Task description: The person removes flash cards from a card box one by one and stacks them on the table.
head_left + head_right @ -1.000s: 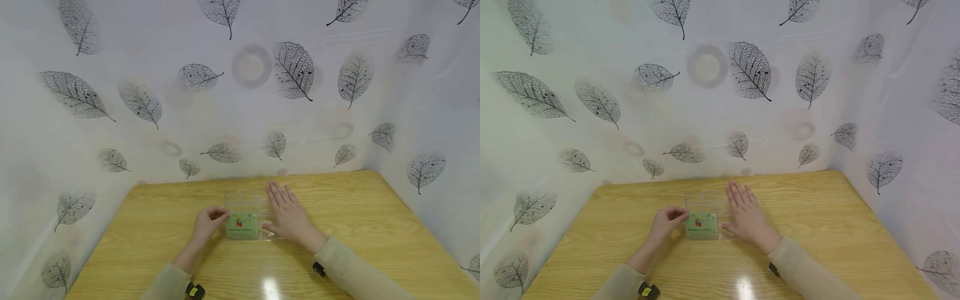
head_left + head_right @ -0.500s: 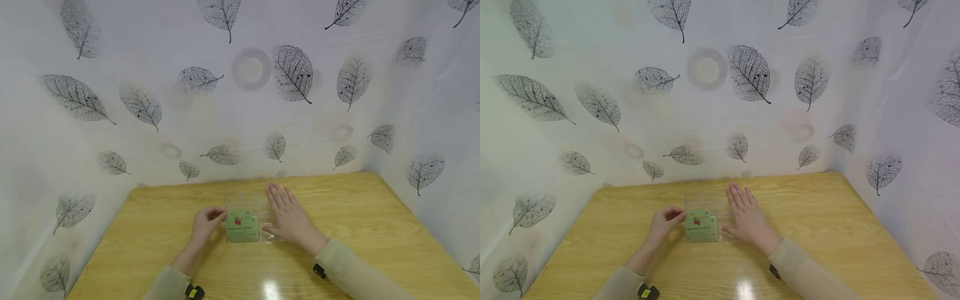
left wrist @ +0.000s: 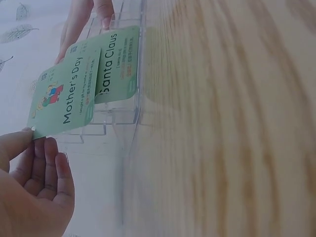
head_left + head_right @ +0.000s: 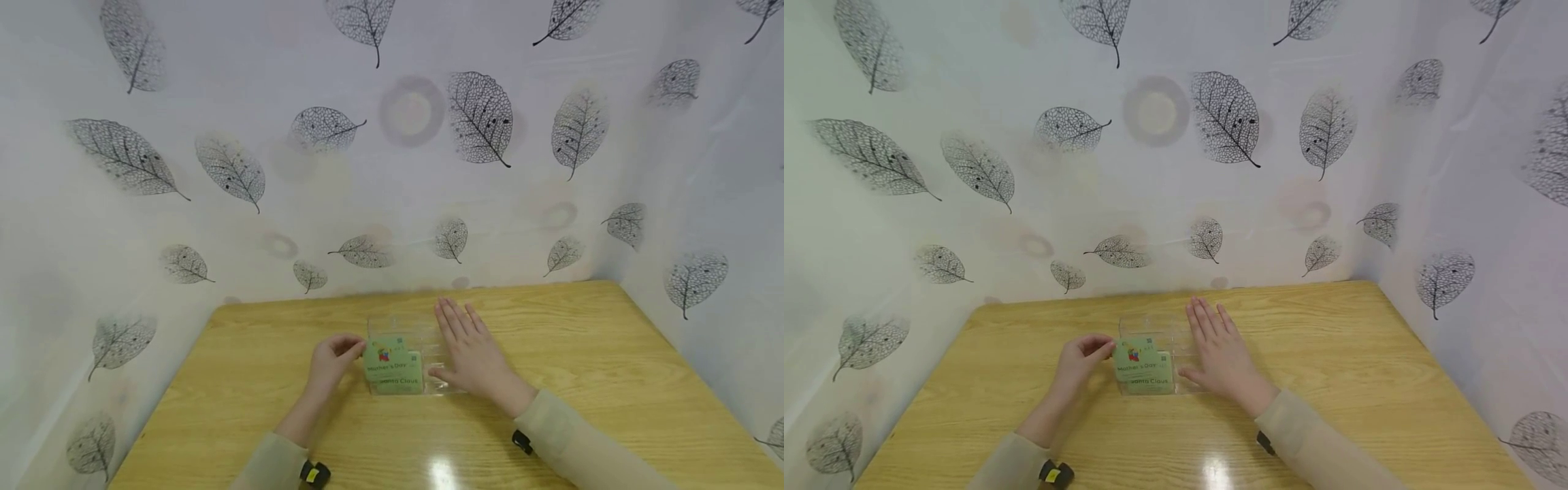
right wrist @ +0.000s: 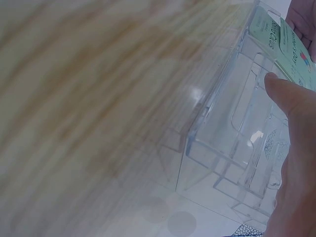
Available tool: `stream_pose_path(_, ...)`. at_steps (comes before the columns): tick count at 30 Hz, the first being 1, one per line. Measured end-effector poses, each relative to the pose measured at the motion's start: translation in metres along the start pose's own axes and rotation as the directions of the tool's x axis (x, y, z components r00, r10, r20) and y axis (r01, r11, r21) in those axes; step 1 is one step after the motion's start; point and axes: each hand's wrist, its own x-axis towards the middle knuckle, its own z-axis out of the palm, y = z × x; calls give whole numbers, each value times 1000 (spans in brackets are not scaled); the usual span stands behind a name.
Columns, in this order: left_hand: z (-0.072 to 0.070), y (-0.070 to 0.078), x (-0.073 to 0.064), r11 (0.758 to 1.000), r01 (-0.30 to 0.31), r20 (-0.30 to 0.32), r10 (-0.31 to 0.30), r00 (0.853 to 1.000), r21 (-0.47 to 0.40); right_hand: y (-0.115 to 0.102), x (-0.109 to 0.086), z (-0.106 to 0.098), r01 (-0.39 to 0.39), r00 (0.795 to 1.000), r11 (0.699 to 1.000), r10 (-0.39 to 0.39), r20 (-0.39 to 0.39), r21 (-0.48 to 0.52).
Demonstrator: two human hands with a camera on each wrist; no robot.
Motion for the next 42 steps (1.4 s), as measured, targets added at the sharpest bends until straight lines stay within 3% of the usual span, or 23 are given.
stream_pose_path(20,-11,1,3,1000,19,-13,-19,1000,6,1,0,-1,6,1000,1000,-6,-1,-24)
stream_pose_path(42,-33,-6,7,995,102,-42,-102,994,13,2,-1,-1,0,1000,1000,0,17,-13)
